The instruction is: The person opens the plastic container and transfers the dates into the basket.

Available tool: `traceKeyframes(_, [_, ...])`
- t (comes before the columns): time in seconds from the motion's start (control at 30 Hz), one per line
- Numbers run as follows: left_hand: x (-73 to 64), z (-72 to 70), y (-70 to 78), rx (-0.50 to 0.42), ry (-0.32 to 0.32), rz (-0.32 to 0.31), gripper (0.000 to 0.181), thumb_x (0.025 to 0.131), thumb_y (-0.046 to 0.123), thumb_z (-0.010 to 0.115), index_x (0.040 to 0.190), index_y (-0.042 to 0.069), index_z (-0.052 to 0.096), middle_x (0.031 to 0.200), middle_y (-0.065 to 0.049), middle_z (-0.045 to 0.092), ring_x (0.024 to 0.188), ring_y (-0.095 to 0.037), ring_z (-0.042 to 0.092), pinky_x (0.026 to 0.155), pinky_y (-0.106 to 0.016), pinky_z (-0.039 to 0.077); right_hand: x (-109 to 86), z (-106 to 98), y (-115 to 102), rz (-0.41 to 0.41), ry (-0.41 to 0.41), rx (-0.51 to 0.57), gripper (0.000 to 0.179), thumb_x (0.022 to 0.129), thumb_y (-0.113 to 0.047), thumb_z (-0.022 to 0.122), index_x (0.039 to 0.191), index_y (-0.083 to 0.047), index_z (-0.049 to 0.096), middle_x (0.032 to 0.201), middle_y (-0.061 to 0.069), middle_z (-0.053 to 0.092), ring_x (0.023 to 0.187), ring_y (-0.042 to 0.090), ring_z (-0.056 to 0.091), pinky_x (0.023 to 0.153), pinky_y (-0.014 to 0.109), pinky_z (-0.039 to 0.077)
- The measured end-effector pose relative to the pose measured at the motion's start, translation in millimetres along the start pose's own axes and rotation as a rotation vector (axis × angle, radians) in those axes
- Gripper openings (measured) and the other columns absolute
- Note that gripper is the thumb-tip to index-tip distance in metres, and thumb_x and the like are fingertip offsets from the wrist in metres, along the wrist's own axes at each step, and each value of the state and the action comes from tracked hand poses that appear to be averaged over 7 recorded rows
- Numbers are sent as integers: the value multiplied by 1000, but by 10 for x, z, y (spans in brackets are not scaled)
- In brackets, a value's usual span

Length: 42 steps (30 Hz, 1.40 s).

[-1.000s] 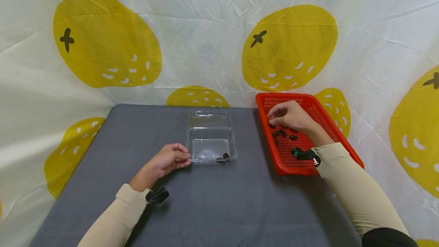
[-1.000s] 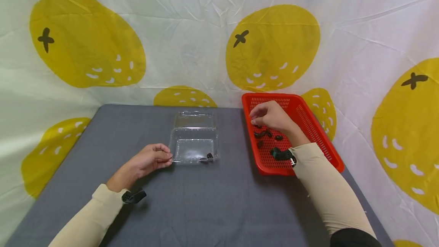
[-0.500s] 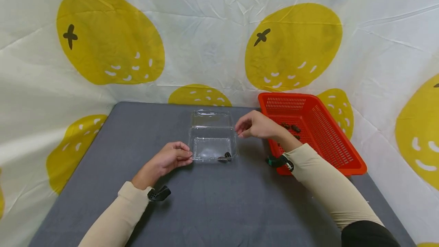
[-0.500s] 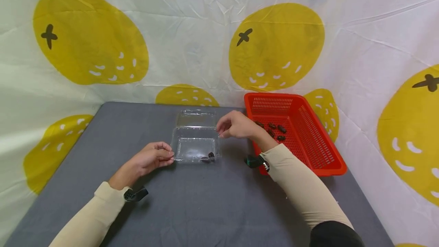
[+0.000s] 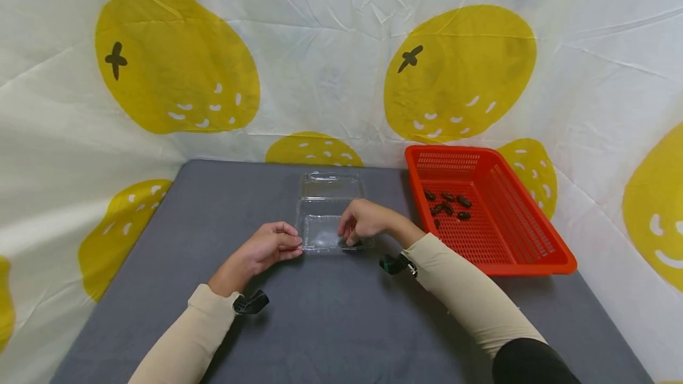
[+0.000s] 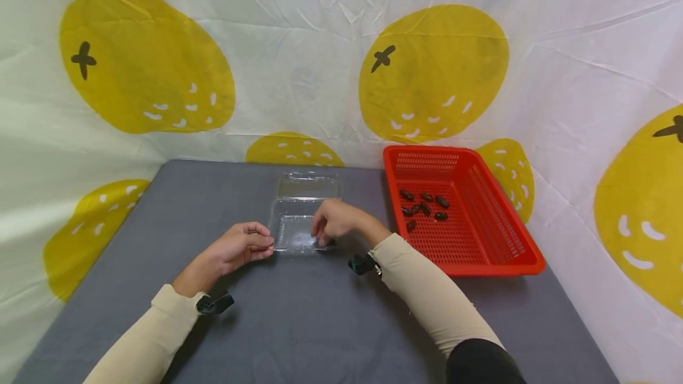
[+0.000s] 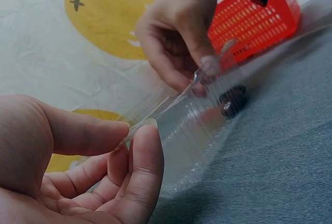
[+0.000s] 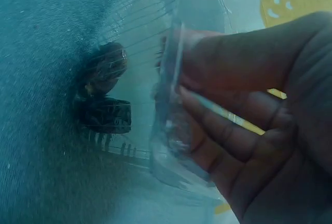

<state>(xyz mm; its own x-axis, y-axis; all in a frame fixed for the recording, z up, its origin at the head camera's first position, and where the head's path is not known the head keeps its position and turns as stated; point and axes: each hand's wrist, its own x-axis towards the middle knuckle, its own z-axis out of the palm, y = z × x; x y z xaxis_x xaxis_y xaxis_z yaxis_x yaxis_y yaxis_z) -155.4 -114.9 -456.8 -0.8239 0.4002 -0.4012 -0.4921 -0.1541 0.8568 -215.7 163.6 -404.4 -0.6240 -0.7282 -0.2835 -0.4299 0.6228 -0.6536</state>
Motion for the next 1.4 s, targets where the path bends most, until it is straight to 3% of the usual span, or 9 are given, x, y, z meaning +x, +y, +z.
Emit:
traceKeyframes(0.2, [-1,-1,-11,11,11,-1,12,97,-7,62,99,3,56,83,-4,66,75,-14,72,75,-27,65,84,82,3,53,-67,-54,18,78,6,79,94,-3,79,83,5,79,73,3,69,68,17,58])
traceKeyframes(0.43, [-5,20,-18,15,1,11,11,98,-6,62,100,3,56,84,-4,66,75,-14,72,76,-27,65,155,175,-2,57,-59,-199,25,75,9,70,84,-12,80,74,-5,75,70,2,63,68,16,54])
traceKeyframes(0.57, [2,35,-37,15,1,10,11,98,-6,62,99,4,57,83,-4,66,74,-14,72,75,-27,65,158,201,-4,46,-67,-215,24,71,9,69,78,-13,78,69,-10,69,67,1,56,64,16,50])
traceKeyframes(0.77, [11,38,-56,19,8,15,10,98,-6,62,98,4,57,82,-4,66,74,-13,72,75,-26,65,155,218,25,29,-72,-92,21,74,11,69,82,-7,77,68,-9,65,65,0,57,62,15,49])
traceKeyframes(0.97, [13,27,-59,30,15,12,11,97,-6,63,99,3,57,83,-5,66,74,-13,72,74,-26,65,142,193,21,-1,-32,26,10,80,7,77,87,-1,76,74,-1,71,68,1,61,66,16,54])
traceKeyframes(1.4, [-15,23,-33,30,22,10,11,97,-7,62,101,1,56,82,-4,65,73,-13,71,74,-26,64,-29,-56,-141,-59,16,188,10,83,7,77,87,-1,74,75,0,70,68,7,62,66,21,55])
